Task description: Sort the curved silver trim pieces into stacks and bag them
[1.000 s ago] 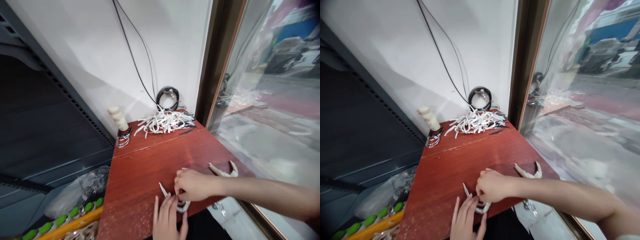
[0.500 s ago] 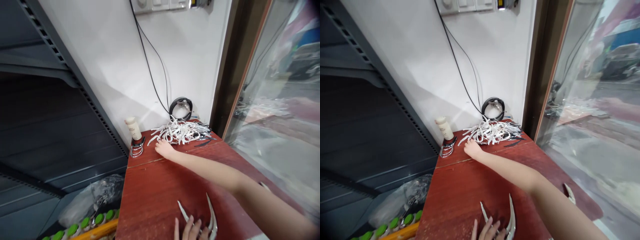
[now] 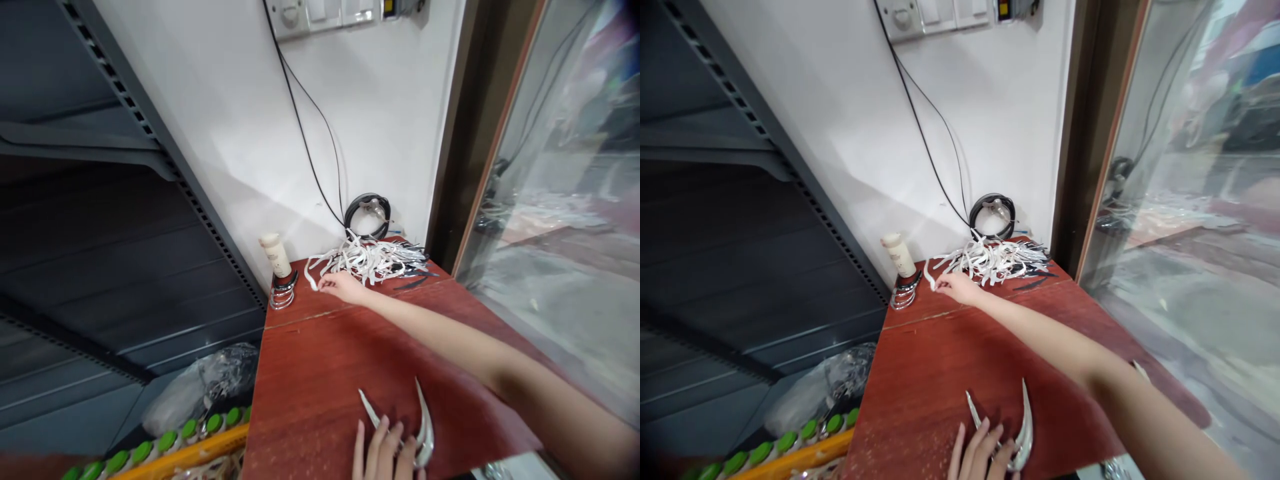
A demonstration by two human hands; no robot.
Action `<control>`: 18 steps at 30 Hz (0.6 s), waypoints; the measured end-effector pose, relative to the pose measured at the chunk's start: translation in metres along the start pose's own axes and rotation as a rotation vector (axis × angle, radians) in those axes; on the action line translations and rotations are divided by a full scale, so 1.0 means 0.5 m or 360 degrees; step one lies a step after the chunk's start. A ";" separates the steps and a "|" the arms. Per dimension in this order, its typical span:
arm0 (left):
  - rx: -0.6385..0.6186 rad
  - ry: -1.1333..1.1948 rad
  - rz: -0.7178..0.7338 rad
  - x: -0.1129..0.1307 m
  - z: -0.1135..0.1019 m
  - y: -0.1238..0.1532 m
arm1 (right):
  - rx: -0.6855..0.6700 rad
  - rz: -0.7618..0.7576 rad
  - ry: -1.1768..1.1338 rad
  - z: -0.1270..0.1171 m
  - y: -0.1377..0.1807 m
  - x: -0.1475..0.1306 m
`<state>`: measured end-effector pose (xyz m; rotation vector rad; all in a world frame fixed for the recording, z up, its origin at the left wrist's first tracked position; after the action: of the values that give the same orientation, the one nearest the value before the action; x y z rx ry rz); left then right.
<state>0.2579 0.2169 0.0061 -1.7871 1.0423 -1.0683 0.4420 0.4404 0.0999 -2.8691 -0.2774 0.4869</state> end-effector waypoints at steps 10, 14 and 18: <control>-0.0470 0.0117 -0.0084 0.001 -0.020 -0.023 | -0.0700 0.0950 -0.1098 -0.009 0.312 0.098; -0.0583 0.0160 -0.0202 0.007 -0.027 -0.030 | -0.0286 0.0407 -0.0762 -0.049 0.361 0.042; -0.0655 0.0066 -0.0228 0.013 -0.031 -0.031 | -0.0461 -0.0271 -0.0477 -0.046 0.396 -0.060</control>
<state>0.2498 0.2131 0.0272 -2.2025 1.2421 -1.0321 0.4516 0.2399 0.0819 -2.9998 -0.6877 0.9107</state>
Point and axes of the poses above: each hand's wrist, its own y-axis away from the middle knuckle, its own z-axis out of the palm, x = y × z, the point moved 5 cm from there along -y, towards the middle knuckle, and after that the axes turned 5 degrees about y, right-handed, at the moved point
